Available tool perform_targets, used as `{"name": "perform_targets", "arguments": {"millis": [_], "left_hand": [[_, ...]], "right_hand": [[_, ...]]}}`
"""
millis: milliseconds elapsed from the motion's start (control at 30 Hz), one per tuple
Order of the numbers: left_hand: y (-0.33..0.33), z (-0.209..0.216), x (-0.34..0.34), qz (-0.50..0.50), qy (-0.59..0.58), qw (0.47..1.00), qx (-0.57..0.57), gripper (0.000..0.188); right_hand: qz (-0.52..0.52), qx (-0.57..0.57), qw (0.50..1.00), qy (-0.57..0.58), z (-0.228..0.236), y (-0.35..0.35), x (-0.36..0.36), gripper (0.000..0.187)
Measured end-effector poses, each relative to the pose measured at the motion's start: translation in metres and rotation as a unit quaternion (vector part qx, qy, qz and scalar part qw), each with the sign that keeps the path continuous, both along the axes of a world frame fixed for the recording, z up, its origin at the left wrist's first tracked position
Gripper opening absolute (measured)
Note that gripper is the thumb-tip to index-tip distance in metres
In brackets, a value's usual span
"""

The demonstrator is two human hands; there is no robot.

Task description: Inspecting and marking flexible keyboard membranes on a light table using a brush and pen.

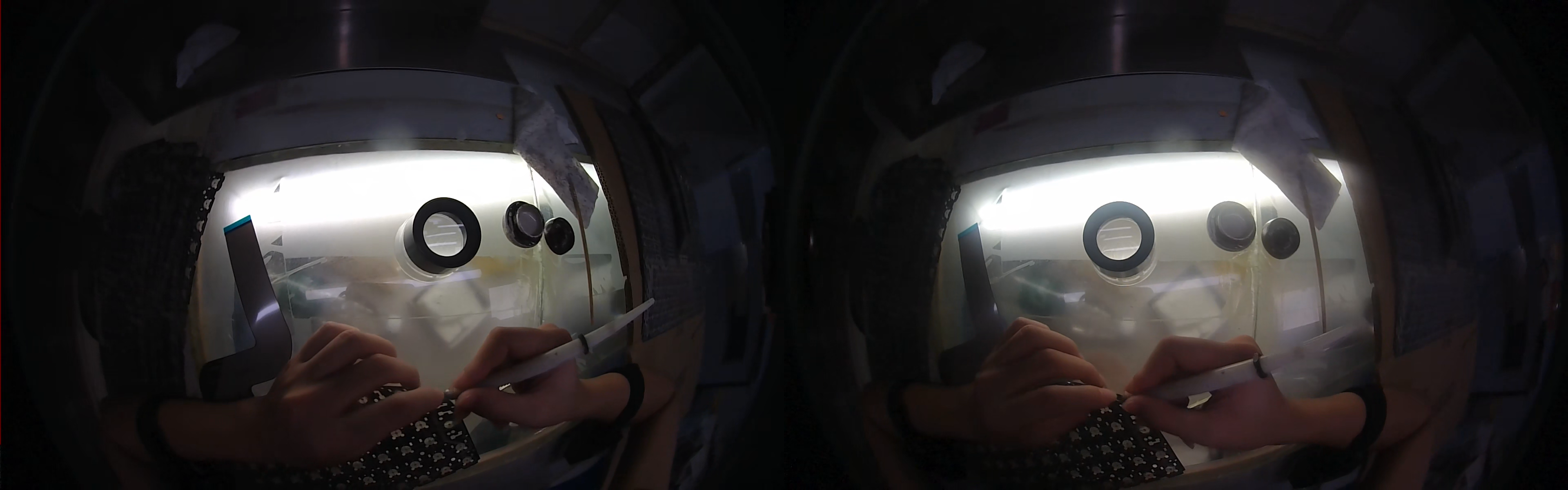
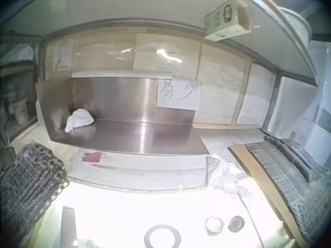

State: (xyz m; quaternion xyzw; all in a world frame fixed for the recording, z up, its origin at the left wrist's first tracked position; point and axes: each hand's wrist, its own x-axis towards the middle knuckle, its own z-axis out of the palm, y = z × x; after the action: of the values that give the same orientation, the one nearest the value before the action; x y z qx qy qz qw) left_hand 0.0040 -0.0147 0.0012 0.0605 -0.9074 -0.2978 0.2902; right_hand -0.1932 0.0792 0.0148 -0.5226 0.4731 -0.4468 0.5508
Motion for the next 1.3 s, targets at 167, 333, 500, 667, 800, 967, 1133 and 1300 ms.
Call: {"name": "perform_targets", "arguments": {"millis": [167,333,500,667,800,967,1133,1300], "left_hand": [[0.0008,0.0004,-0.0012,0.004,-0.011,1.000,0.012,0.023],[-0.0003,0.0018,-0.0013,-0.006,-0.018,1.000,0.002,0.021],[0.0004,0.0024,-0.0023,-0.005,-0.027,1.000,0.004,0.018],[0.0014,0.0023,-0.0027,-0.002,-0.031,0.999,0.019,0.018],[0.0005,0.0022,-0.0031,-0.005,-0.043,0.999,0.024,0.019],[-0.0020,0.0021,-0.0024,-0.009,-0.071,0.997,0.031,0.017],[-0.0011,0.0015,-0.0019,0.007,-0.075,0.997,0.031,0.017],[0.0000,0.0024,-0.0007,0.024,-0.087,0.995,0.030,0.017]], "right_hand": [[0.006,0.035,0.999,-0.026,0.0016,0.0000,-0.0015,0.013],[0.015,0.056,0.997,-0.049,0.0019,0.0001,-0.0019,0.013],[0.016,0.065,0.996,-0.052,0.0006,0.0006,-0.0025,0.013],[0.019,0.051,0.998,-0.044,-0.0003,0.0012,-0.0016,0.012],[0.015,0.024,1.000,-0.007,-0.0016,0.0016,-0.0003,0.010],[-0.009,0.033,0.999,0.027,-0.0003,0.0024,0.0026,0.011],[-0.011,0.038,0.998,0.044,-0.0004,0.0022,0.0021,0.011],[-0.012,0.035,0.998,0.060,-0.0003,0.0018,0.0022,0.011]]}}
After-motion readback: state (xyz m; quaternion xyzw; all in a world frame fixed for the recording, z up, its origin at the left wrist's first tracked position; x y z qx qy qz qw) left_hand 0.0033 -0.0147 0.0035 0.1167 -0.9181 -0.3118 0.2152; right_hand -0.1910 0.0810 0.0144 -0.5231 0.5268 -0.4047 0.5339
